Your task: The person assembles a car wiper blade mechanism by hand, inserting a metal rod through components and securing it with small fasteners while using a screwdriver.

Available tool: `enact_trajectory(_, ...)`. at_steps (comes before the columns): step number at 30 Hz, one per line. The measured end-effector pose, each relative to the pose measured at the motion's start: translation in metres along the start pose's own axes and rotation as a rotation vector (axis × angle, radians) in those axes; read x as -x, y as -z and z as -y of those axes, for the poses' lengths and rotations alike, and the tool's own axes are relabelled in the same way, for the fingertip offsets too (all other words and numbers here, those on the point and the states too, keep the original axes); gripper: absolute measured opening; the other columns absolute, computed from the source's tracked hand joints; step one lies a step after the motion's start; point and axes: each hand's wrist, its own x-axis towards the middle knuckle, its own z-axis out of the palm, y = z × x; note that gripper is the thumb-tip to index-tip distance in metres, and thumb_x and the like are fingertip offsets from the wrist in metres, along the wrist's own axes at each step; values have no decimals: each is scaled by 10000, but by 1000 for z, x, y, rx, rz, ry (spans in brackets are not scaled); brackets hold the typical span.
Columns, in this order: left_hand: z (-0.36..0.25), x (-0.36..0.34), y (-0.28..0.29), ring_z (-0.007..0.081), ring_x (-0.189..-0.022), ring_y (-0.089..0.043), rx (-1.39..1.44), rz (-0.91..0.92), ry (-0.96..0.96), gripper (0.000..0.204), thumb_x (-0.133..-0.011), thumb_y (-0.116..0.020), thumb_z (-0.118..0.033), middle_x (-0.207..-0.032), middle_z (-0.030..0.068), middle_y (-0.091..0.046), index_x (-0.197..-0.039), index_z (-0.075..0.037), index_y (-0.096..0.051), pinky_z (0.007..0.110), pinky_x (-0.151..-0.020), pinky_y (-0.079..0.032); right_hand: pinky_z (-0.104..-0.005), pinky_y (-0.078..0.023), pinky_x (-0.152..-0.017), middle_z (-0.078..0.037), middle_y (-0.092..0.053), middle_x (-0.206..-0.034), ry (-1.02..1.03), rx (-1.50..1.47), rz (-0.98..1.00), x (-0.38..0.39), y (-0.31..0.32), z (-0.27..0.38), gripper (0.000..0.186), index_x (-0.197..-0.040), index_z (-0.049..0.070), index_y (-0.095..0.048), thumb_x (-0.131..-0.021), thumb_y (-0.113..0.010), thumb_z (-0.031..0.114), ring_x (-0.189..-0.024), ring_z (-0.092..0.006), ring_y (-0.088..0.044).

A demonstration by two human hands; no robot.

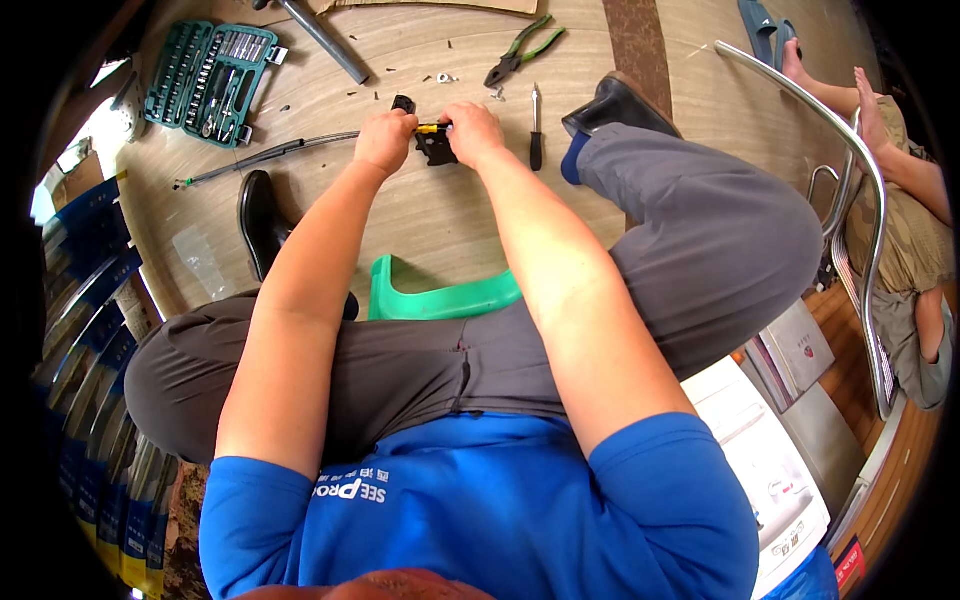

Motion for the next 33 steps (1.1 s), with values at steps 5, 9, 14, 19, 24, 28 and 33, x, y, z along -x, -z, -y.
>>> enact_trajectory(5,-1,0,1,314,-843,-630,-20,-51,-70,110,-812,-524,-74,-864,105,-630,-831,-82,-632,428,-746,-490,-406,-481,-908,-58,-663,-1040,18,-27,-9,0,-1,-3,202,-962,149,-695,-767,-684,98,-1038,-283,-592)
enact_trajectory(9,0,-1,2,313,-841,-623,-2,-59,-95,108,-817,-523,-81,-862,105,-628,-822,-79,-631,426,-747,-487,-405,-488,-895,-64,-669,-1017,-14,-106,-5,-1,-2,-6,209,-936,139,-698,-731,-702,100,-1020,-283,-607)
enact_trajectory(14,4,2,-3,273,-867,-630,-2,-92,-113,118,-817,-525,-86,-854,67,-631,-805,-111,-640,409,-758,-477,-404,-487,-885,-65,-674,-1007,-25,-138,-6,-2,-5,-7,211,-930,140,-700,-724,-704,96,-1010,-278,-614)
enact_trajectory(19,5,3,-7,271,-864,-626,12,-100,-109,105,-812,-533,-85,-847,62,-625,-808,-110,-636,410,-750,-471,-419,-474,-876,-60,-680,-1006,-10,-143,-27,-2,-8,-9,186,-910,141,-703,-733,-693,86,-1006,-280,-612)
enact_trajectory(24,0,1,-5,310,-835,-614,40,-133,-113,71,-821,-563,-74,-821,100,-612,-818,-80,-634,421,-741,-479,-424,-458,-886,-58,-680,-1010,-22,-122,-36,-3,-12,-12,168,-901,146,-709,-744,-682,95,-1039,-272,-597)
enact_trajectory(28,3,0,-4,291,-832,-631,-14,-91,-82,98,-812,-536,-89,-837,80,-619,-808,-107,-632,425,-707,-491,-423,-445,-903,-59,-677,-1024,-39,-129,-20,-5,-10,-8,182,-918,150,-714,-749,-672,99,-1058,-269,-588)
enact_trajectory(33,-3,-5,2,321,-820,-641,1,-7,-18,107,-817,-533,-93,-842,108,-624,-802,-100,-638,443,-696,-513,-414,-444,-924,-70,-674,-1030,-41,-143,-11,-3,-9,-11,192,-922,149,-716,-733,-688,134,-1064,-268,-587)
